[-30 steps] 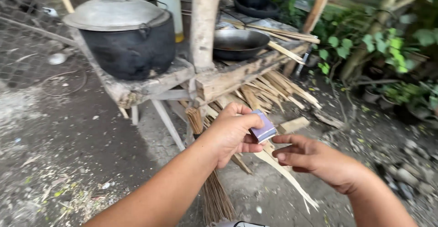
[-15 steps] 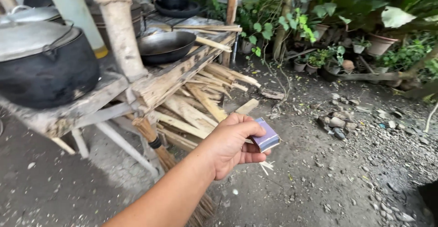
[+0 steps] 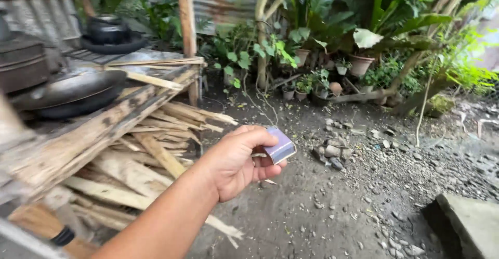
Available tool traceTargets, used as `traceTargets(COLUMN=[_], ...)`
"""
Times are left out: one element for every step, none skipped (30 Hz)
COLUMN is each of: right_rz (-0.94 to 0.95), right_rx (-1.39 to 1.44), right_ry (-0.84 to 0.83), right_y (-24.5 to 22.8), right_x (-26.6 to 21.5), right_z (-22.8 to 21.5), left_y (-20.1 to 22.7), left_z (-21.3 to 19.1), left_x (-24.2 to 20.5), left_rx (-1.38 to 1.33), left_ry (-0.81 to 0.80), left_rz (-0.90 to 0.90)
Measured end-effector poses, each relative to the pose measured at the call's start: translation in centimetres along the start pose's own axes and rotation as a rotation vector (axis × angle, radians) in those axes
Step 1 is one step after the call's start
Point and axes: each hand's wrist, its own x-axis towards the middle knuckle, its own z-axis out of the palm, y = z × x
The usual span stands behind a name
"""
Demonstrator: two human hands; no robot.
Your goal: Repairing a leak or loose connection on a water hose by securing it with wire.
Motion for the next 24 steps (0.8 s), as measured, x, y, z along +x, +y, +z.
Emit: traceTargets(right_rz=[0.016, 0.032, 0.048, 0.060, 0.071, 0.090, 0.107, 0.139, 0.170, 0.188, 0.205, 0.212, 0.218, 0.217, 0.255, 0.296, 0.300, 0.309, 0.318, 0.316, 0.258, 0.198, 0.195, 0.151], right_rx=[-0.018, -0.050, -0.082, -0.112, -0.142, -0.164, -0.185, -0.201, -0.217, -0.238, -0.259, -0.277, -0.294, -0.293, -0.034, 0.222, 0.219, 0.175, 0.130, 0.112, 0.074, 0.030, 0.006, 0.015], right_ry=[0.003, 0.013, 0.023, 0.015, 0.008, 0.006, 0.003, -0.015, -0.033, -0.036, -0.040, -0.053, -0.066, -0.091, -0.115, -0.125, -0.137, -0.231, -0.324, -0.345, -0.484, -0.618, -0.634, -0.684], right_y=[0.4, 0.9, 1.4, 1.7, 2.7, 4.1, 5.5, 8.3, 10.2, 11.1, 13.4, 15.5, 16.5, 17.5, 18.4, 19.4, 19.8, 20.3, 20.7, 21.1, 21.5, 22.0, 22.9, 23.5], right_x=[1.0, 1.7, 2.4, 3.7, 5.0, 5.6, 6.1, 6.0, 5.9, 6.3, 6.3, 6.3, 7.0, 7.6, 8.2, 9.1, 10.0, 10.8, 11.7, 12.8, 13.9, 15.3, 16.6, 18.1], right_z=[0.8, 1.6, 2.6, 4.0, 5.6, 7.3, 9.0, 11.5, 14.1, 16.2, 18.8, 21.6, 24.2, 25.4, 26.7, 27.7, 28.4, 29.0, 29.7, 30.2, 30.9, 31.4, 32.2, 33.2], left_y=[0.1, -0.5, -1.1, -1.8, -2.2, -2.7, -3.3, -5.0, -6.6, -7.4, -7.9, -8.2, -8.5, -9.2, -9.9, -10.1, -11.4, -12.7, -14.0, -16.1, -18.3, -20.6, -21.4, -22.0], left_z=[1.2, 2.3, 3.2, 3.7, 4.1, 4.9, 5.7, 5.4, 4.9, 4.1, 4.7, 5.2, 5.7, 5.0, 4.3, 3.5, 1.9, 0.4, -1.1, -3.8, -6.4, -9.1, -10.1, -11.4], left_x=[2.1, 4.0, 5.9, 7.6, 9.6, 11.5, 13.5, 15.7, 17.7, 19.9, 20.8, 21.4, 22.1, 22.9, 23.7, 24.9, 26.3, 27.8, 29.2, 30.7, 32.2, 34.0, 35.2, 35.9], left_rx=[-0.038, -0.038, -0.035, -0.042, -0.051, -0.050, -0.048, -0.054, -0.097, -0.133, -0.132, -0.128, -0.122, -0.136, -0.120, -0.098, -0.108, -0.151, -0.194, -0.219, -0.291, -0.365, -0.394, -0.488], left_ry=[0.038, 0.019, 0.025, 0.045, 0.038, 0.058, 0.078, 0.068, 0.076, 0.083, 0.074, 0.206, 0.337, 0.351, 0.372, 0.383, 0.388, 0.441, 0.493, 0.501, 0.573, 0.638, 0.641, 0.713], left_rz=[0.009, 0.007, -0.025, -0.062, -0.070, -0.061, -0.052, -0.086, -0.043, 0.020, 0.007, -0.094, -0.197, -0.212, -0.192, -0.165, -0.173, -0.189, -0.205, -0.207, -0.243, -0.274, -0.270, -0.279])
